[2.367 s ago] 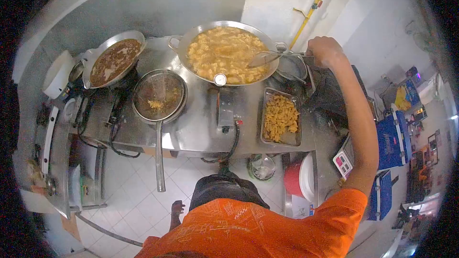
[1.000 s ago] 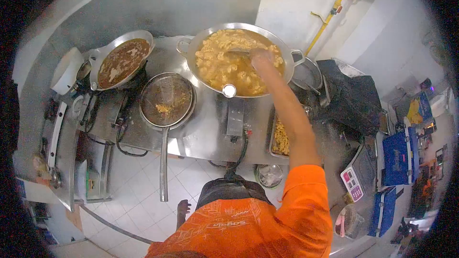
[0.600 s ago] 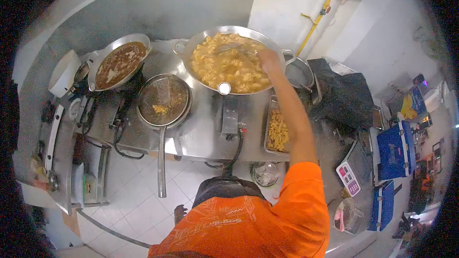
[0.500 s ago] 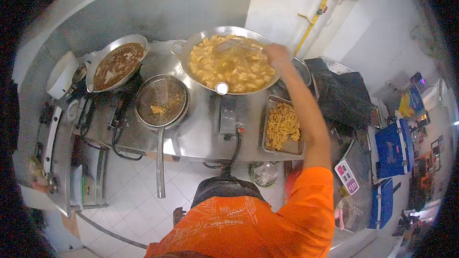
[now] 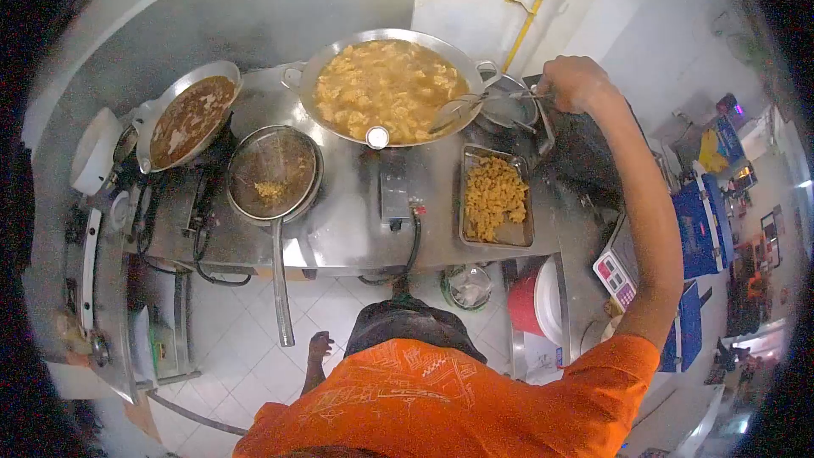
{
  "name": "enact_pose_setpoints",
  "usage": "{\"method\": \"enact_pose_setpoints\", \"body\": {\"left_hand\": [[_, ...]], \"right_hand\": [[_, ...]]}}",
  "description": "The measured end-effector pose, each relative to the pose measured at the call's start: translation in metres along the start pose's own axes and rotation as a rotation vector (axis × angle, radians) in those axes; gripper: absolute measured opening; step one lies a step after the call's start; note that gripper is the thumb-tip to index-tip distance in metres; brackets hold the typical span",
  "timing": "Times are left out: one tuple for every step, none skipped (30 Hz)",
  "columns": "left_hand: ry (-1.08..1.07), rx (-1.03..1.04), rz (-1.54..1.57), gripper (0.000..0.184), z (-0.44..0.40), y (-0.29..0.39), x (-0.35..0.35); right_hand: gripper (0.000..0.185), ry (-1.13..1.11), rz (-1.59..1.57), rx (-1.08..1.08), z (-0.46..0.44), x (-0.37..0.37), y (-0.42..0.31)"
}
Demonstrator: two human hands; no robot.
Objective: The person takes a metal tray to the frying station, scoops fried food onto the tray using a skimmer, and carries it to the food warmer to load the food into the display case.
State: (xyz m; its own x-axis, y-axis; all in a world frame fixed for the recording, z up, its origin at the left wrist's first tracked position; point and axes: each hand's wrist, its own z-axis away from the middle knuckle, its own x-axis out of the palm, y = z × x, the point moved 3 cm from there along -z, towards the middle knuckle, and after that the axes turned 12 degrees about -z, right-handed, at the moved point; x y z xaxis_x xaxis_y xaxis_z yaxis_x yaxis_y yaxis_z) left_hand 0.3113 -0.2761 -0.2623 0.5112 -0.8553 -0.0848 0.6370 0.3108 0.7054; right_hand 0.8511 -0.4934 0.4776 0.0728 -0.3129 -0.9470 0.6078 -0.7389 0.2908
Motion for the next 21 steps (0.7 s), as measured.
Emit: {"method": "enact_pose_setpoints", "body": {"left_hand": [[0.000,0.093,-0.006,0.025,-0.003,0.004,0.001],[0.001,0.185,-0.010,0.025,-0.006,0.007,0.001],[0.044,0.200,-0.055,0.026,-0.009,0.009,0.002],[0.042,0.110,-0.087,0.026,-0.012,0.008,0.002],[0.040,0.020,-0.118,0.025,-0.015,0.007,0.002],[0.038,-0.069,-0.149,0.025,-0.015,0.006,0.001],[0.048,-0.078,-0.116,0.024,-0.006,0.008,0.002],[0.059,-0.086,-0.082,0.023,0.007,0.007,0.003],[0.071,-0.093,-0.048,0.021,0.015,0.007,0.003],[-0.039,-0.025,-0.024,0.021,0.010,-0.010,0.000],[-0.150,0.042,0.000,0.020,0.002,-0.039,-0.006],[-0.157,0.021,0.185,0.020,0.012,-0.043,-0.006],[-0.162,-0.002,0.370,0.019,0.022,-0.048,-0.006],[-0.120,-0.108,0.355,0.020,0.025,-0.053,-0.006],[-0.077,-0.215,0.339,0.020,0.028,-0.064,-0.007],[-0.034,-0.320,0.324,0.020,0.035,-0.060,-0.006],[0.071,-0.346,0.175,0.020,0.044,-0.056,-0.002],[0.077,-0.331,0.198,0.020,0.045,-0.059,-0.002],[0.084,-0.316,0.220,0.021,0.049,-0.063,-0.002],[0.090,-0.302,0.243,0.021,0.051,-0.066,-0.002],[0.145,-0.319,0.164,0.020,0.050,-0.066,-0.001]], "right_hand": [[0.045,-0.024,0.004,0.023,0.003,0.001,-0.004],[0.044,-0.031,-0.001,0.023,0.004,0.002,-0.010],[0.044,-0.039,-0.007,0.022,0.005,0.005,-0.016],[0.044,-0.048,-0.013,0.019,0.004,0.009,-0.019],[0.040,-0.054,-0.013,-0.017,0.000,0.016,-0.021],[0.037,-0.059,-0.014,-0.054,-0.008,0.028,-0.024],[0.034,-0.064,-0.015,-0.091,-0.016,0.040,-0.027],[0.030,-0.060,-0.021,-0.109,-0.023,0.051,-0.031],[0.027,-0.054,-0.027,-0.128,-0.030,0.063,-0.037],[0.025,-0.050,-0.032,-0.147,-0.039,0.075,-0.044],[0.026,-0.050,-0.033,-0.158,-0.049,0.086,-0.051],[0.028,-0.051,-0.033,-0.168,-0.060,0.098,-0.058],[0.030,-0.051,-0.033,-0.179,-0.071,0.109,-0.064],[0.028,-0.026,-0.059,-0.188,-0.084,0.121,-0.069],[0.026,0.000,-0.085,-0.198,-0.098,0.131,-0.074],[0.024,0.027,-0.111,-0.208,-0.103,0.127,-0.085],[0.027,-0.013,-0.111,-0.149,-0.109,0.123,-0.094],[0.023,0.012,-0.139,-0.178,-0.116,0.123,-0.099],[0.019,0.037,-0.167,-0.206,-0.125,0.125,-0.103],[0.016,0.061,-0.195,-0.235,-0.132,0.125,-0.107],[0.018,0.064,-0.201,-0.219,-0.138,0.123,-0.111]]}}
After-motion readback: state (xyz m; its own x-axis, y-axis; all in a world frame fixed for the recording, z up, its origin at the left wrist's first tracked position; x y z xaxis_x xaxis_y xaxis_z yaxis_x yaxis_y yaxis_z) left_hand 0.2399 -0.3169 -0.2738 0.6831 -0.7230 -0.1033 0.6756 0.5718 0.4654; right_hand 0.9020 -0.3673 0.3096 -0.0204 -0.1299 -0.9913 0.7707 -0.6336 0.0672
